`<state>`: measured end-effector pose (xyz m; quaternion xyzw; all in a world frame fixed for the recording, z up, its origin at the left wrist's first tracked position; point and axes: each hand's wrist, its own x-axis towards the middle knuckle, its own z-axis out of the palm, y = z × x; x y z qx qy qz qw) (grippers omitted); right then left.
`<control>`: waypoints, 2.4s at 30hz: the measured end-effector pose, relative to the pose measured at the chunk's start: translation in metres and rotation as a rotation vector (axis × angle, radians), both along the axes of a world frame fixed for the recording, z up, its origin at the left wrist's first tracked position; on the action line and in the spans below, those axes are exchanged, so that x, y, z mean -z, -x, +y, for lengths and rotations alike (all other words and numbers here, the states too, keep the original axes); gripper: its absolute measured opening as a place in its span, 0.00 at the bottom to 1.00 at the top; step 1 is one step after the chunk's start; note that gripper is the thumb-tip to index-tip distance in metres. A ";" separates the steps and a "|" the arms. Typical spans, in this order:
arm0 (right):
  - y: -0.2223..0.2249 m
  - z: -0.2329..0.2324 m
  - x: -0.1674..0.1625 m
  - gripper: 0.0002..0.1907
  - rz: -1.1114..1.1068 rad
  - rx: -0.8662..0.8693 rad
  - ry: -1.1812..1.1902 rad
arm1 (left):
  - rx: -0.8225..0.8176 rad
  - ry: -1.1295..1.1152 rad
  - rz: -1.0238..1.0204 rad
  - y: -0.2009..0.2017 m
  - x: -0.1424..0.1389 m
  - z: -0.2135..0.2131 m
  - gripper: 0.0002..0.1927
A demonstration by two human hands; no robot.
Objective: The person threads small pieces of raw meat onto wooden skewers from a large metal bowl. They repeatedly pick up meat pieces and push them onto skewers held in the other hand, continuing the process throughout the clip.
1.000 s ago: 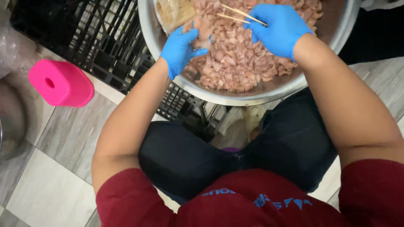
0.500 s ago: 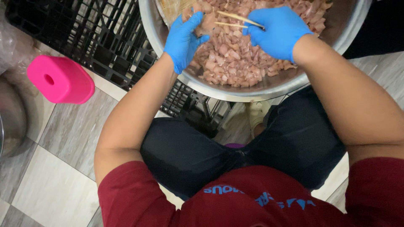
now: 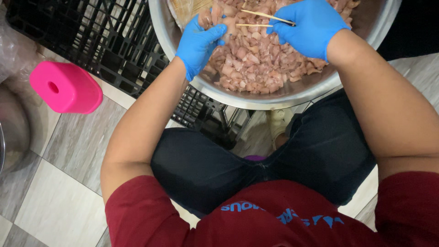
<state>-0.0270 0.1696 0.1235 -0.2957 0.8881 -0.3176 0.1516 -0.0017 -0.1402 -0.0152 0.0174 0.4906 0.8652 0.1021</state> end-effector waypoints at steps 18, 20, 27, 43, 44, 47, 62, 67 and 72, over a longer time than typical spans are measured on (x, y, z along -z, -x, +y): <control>0.000 -0.002 0.004 0.11 -0.041 -0.014 -0.079 | 0.052 0.281 0.056 -0.009 -0.019 0.007 0.19; 0.002 -0.001 0.003 0.11 -0.022 -0.050 -0.082 | 0.087 0.324 0.091 -0.009 -0.020 0.008 0.18; -0.004 -0.014 -0.004 0.12 -0.063 -0.057 -0.201 | 0.096 0.418 0.019 -0.010 -0.022 0.017 0.22; 0.002 0.001 -0.003 0.09 -0.059 0.112 -0.125 | -0.202 0.442 -0.019 0.011 0.039 -0.005 0.29; 0.000 0.001 -0.002 0.09 -0.068 0.113 -0.117 | -0.189 0.433 -0.009 0.009 0.037 -0.005 0.29; -0.002 0.002 0.000 0.09 0.015 0.043 -0.036 | -0.136 0.403 -0.094 0.006 0.021 -0.001 0.25; 0.007 0.012 0.012 0.11 0.148 0.014 -0.203 | 0.037 0.281 0.068 -0.010 -0.021 0.016 0.12; 0.006 0.012 0.011 0.11 0.171 -0.009 -0.219 | 0.022 0.268 0.065 -0.011 -0.023 0.016 0.12; 0.004 0.013 0.008 0.11 0.126 -0.020 -0.183 | 0.013 0.262 0.113 -0.012 -0.023 0.016 0.12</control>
